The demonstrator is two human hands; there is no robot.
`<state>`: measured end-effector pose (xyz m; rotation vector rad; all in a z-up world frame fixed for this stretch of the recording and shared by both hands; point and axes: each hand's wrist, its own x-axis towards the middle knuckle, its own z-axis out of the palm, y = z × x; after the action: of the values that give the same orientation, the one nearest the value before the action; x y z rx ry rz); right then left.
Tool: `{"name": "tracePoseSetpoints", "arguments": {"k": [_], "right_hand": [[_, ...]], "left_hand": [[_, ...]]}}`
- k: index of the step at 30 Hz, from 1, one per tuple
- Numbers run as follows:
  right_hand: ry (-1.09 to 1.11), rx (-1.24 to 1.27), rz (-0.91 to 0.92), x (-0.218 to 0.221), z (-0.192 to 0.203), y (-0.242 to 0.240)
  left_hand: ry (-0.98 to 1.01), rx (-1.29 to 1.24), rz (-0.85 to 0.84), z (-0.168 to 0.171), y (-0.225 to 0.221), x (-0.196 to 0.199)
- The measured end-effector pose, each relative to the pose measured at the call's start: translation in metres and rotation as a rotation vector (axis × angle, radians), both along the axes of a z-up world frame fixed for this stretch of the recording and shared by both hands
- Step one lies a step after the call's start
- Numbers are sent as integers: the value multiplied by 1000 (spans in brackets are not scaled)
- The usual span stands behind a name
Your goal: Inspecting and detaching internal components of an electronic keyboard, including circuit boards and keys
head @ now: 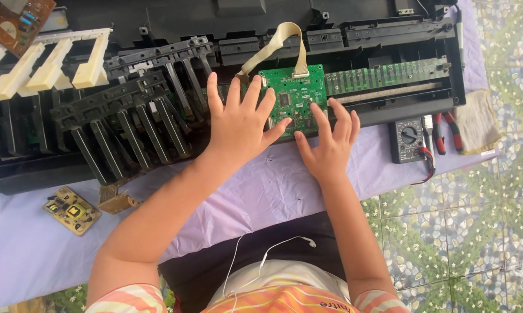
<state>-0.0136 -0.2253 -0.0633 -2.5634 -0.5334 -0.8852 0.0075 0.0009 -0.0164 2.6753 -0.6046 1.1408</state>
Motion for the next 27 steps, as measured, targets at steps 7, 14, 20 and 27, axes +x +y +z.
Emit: {"name": "tracePoseSetpoints", "arguments": {"k": [7,14,20,27], "right_hand": [[-7,16,-13,2,-7,-2],[101,252,78,-2,1,-5],[187,482,163,-7,8,-8],[191,780,179,-20,8,11]], "left_hand": [[-16,-21,31,-10,-5,0],[13,-10,89,-9,-3,-2],[47,-8,71,-5,-3,-3],[66,-32,50,-4,-2,-4]]}}
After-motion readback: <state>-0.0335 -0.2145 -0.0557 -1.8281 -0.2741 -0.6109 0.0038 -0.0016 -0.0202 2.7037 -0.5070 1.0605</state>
